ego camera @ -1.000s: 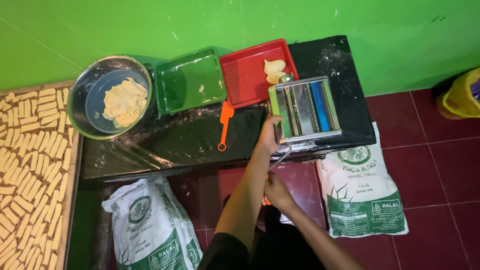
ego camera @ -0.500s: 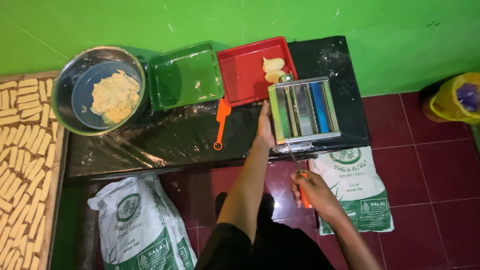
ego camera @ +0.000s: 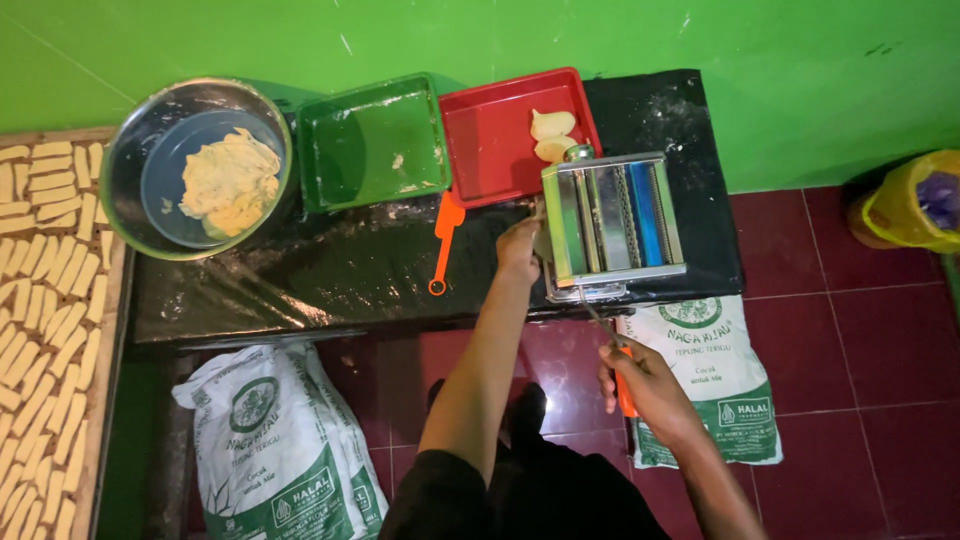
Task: Preparing dough by rolling it into sheets, cutting it into small rectangular strips, and arranging them on a drying tray.
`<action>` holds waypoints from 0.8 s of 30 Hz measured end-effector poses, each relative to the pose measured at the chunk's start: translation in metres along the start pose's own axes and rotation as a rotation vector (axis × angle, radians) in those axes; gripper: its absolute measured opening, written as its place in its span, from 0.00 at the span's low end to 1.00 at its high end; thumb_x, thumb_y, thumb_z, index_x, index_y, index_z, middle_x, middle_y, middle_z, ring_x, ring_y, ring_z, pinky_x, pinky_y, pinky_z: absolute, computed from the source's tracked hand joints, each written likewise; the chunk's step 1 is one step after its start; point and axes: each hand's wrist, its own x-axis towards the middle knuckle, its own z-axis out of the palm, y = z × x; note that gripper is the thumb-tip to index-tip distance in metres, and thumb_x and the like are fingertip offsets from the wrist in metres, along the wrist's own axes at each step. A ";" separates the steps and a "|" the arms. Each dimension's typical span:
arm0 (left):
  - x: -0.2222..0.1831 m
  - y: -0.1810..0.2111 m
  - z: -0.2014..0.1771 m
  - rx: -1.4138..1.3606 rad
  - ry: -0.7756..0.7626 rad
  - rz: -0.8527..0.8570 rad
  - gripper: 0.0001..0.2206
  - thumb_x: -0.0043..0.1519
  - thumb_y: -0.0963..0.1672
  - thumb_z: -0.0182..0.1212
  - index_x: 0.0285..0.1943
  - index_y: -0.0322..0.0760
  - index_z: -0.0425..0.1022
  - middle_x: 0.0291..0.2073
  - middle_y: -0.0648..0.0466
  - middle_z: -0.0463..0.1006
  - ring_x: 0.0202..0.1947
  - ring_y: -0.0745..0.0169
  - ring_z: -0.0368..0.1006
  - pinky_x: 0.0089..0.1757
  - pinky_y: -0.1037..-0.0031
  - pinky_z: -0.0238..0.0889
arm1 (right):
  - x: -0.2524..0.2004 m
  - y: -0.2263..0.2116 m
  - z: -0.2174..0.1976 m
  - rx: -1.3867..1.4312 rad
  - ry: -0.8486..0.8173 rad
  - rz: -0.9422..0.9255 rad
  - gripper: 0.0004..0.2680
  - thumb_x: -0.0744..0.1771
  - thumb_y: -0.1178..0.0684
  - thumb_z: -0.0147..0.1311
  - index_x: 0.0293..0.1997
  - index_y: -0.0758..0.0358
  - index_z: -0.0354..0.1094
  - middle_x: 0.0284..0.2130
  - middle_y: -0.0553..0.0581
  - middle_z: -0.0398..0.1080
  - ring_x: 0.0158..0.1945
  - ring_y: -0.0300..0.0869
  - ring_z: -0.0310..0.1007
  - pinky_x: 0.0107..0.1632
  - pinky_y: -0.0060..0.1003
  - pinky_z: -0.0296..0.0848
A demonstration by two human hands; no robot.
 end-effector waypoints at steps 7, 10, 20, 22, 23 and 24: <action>0.016 0.004 -0.020 0.129 0.123 -0.087 0.11 0.51 0.35 0.66 0.43 0.19 0.77 0.38 0.41 0.80 0.37 0.49 0.77 0.44 0.70 0.73 | 0.000 0.002 0.000 0.010 0.011 -0.017 0.07 0.70 0.58 0.46 0.37 0.72 0.66 0.21 0.62 0.66 0.21 0.46 0.64 0.26 0.42 0.68; -0.001 0.005 -0.016 0.111 0.060 0.005 0.07 0.58 0.38 0.64 0.43 0.25 0.81 0.25 0.51 0.70 0.19 0.68 0.55 0.22 0.78 0.47 | 0.003 0.008 -0.003 0.050 -0.029 -0.038 0.07 0.70 0.58 0.48 0.36 0.70 0.66 0.22 0.61 0.67 0.20 0.44 0.64 0.25 0.40 0.67; -0.088 0.077 0.011 0.266 0.020 0.177 0.12 0.63 0.38 0.57 0.55 0.28 0.75 0.44 0.43 0.79 0.39 0.54 0.77 0.40 0.66 0.78 | 0.001 -0.001 -0.002 0.074 -0.025 -0.005 0.06 0.69 0.59 0.47 0.47 0.71 0.67 0.23 0.62 0.66 0.22 0.46 0.63 0.26 0.41 0.65; -0.106 0.101 0.012 0.312 0.067 0.190 0.14 0.64 0.38 0.57 0.58 0.28 0.74 0.47 0.41 0.78 0.42 0.52 0.78 0.43 0.64 0.79 | 0.000 -0.001 -0.003 0.067 -0.046 -0.024 0.06 0.69 0.58 0.48 0.46 0.71 0.68 0.23 0.62 0.66 0.22 0.46 0.63 0.26 0.41 0.65; -0.112 0.110 0.009 0.409 0.029 0.281 0.12 0.63 0.40 0.57 0.54 0.29 0.76 0.40 0.46 0.78 0.35 0.59 0.73 0.35 0.71 0.72 | 0.000 0.000 -0.005 0.035 -0.049 -0.033 0.06 0.70 0.57 0.48 0.43 0.71 0.67 0.24 0.62 0.67 0.22 0.46 0.64 0.26 0.41 0.65; -0.118 0.120 0.005 0.510 -0.006 0.372 0.10 0.62 0.41 0.58 0.50 0.31 0.78 0.33 0.51 0.77 0.28 0.67 0.68 0.27 0.78 0.65 | 0.000 0.001 -0.004 0.007 -0.054 -0.041 0.08 0.70 0.55 0.48 0.40 0.72 0.67 0.24 0.63 0.68 0.22 0.47 0.64 0.27 0.41 0.65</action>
